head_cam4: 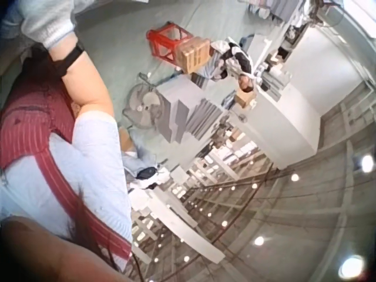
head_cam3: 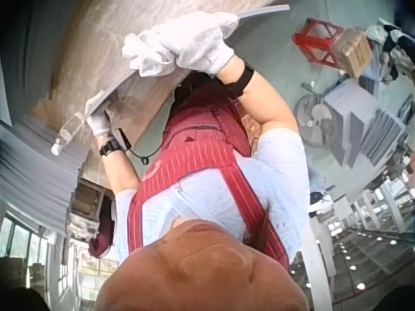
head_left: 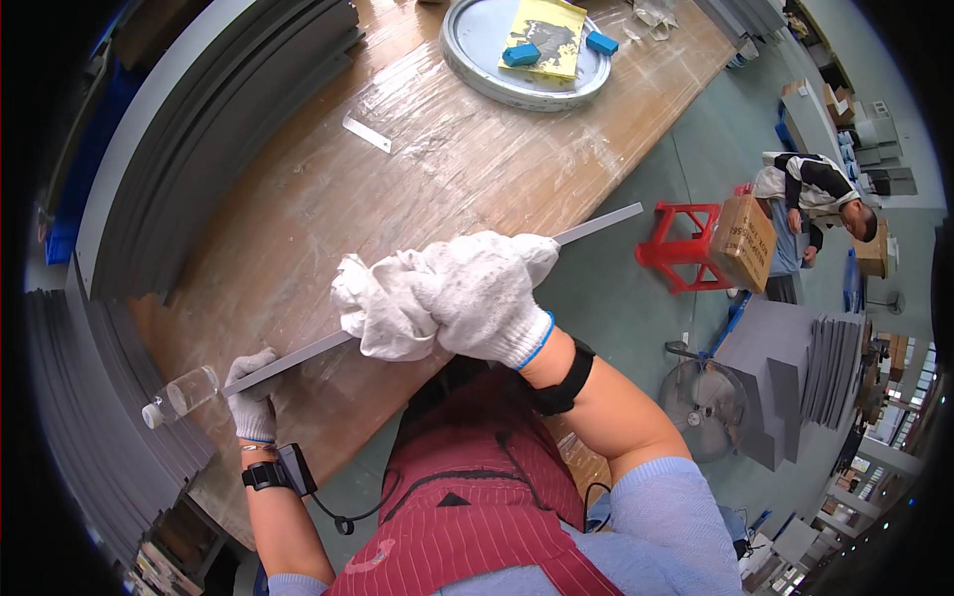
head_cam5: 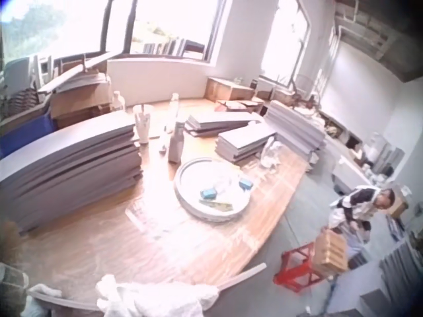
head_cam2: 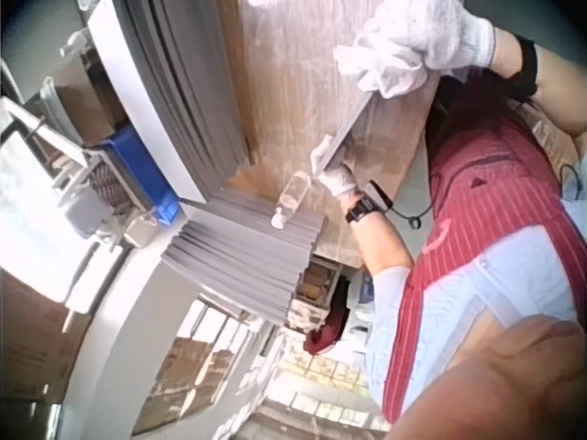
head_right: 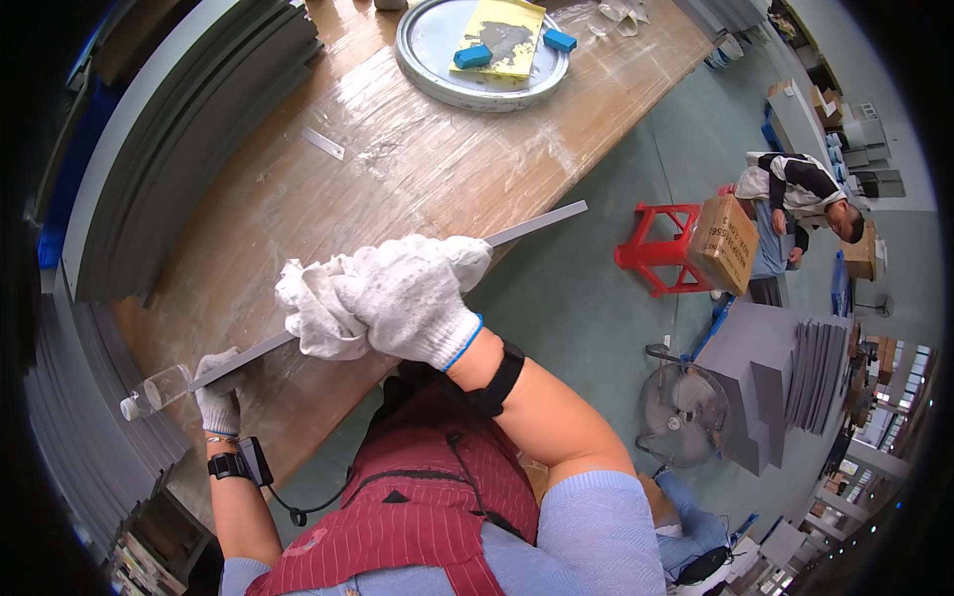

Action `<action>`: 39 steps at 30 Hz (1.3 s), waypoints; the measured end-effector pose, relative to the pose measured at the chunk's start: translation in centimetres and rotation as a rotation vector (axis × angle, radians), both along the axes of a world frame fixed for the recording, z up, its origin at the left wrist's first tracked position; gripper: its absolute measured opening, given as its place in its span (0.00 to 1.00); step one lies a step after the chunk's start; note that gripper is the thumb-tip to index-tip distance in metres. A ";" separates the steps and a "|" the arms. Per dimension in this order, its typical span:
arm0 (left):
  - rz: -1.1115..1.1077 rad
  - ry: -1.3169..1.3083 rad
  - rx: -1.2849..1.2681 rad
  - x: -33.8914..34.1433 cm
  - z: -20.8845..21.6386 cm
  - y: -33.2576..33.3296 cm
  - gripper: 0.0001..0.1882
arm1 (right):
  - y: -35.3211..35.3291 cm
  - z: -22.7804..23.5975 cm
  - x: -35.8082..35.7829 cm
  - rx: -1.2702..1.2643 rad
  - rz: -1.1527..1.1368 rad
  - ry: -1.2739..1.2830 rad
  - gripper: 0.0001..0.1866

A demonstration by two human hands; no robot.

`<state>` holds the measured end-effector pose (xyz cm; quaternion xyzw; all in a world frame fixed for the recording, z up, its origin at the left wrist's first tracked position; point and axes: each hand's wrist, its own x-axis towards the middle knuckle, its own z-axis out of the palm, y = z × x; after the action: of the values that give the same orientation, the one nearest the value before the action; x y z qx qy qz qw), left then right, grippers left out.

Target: The person deburrs and cleans gray metal panels on a workbench. They use a small metal scraper to remove burrs from edges and corners, then wipe the panels with a cloth. The person also uses a blue sanding block to smooth edges and corners, flipping the panel to work on both sides. Finished panels are stacked on the left side of the table.

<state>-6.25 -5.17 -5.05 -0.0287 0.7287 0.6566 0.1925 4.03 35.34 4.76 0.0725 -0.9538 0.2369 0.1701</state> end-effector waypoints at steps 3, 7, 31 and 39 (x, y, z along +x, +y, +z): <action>0.063 0.053 -0.086 0.4 0.4 0.9 0.05 | 9.0 -0.2 2.3 0.185 -0.184 0.067 0.15; 0.075 -0.053 -0.158 -0.2 1.0 2.0 0.19 | 20.0 -1.9 5.9 -0.039 -0.627 0.014 0.17; 0.405 -0.530 0.761 5.2 1.6 2.6 0.43 | -20.4 -9.0 -2.0 -0.003 -0.047 -0.163 0.44; 0.296 -0.702 1.099 5.2 0.5 -0.3 0.49 | -21.4 -6.1 4.0 -0.185 0.746 -0.599 0.12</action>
<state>-1.06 -5.51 -4.56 -0.2381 0.1709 0.9035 0.3128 7.99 13.97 -1.31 0.3226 -0.8447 0.3760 -0.2026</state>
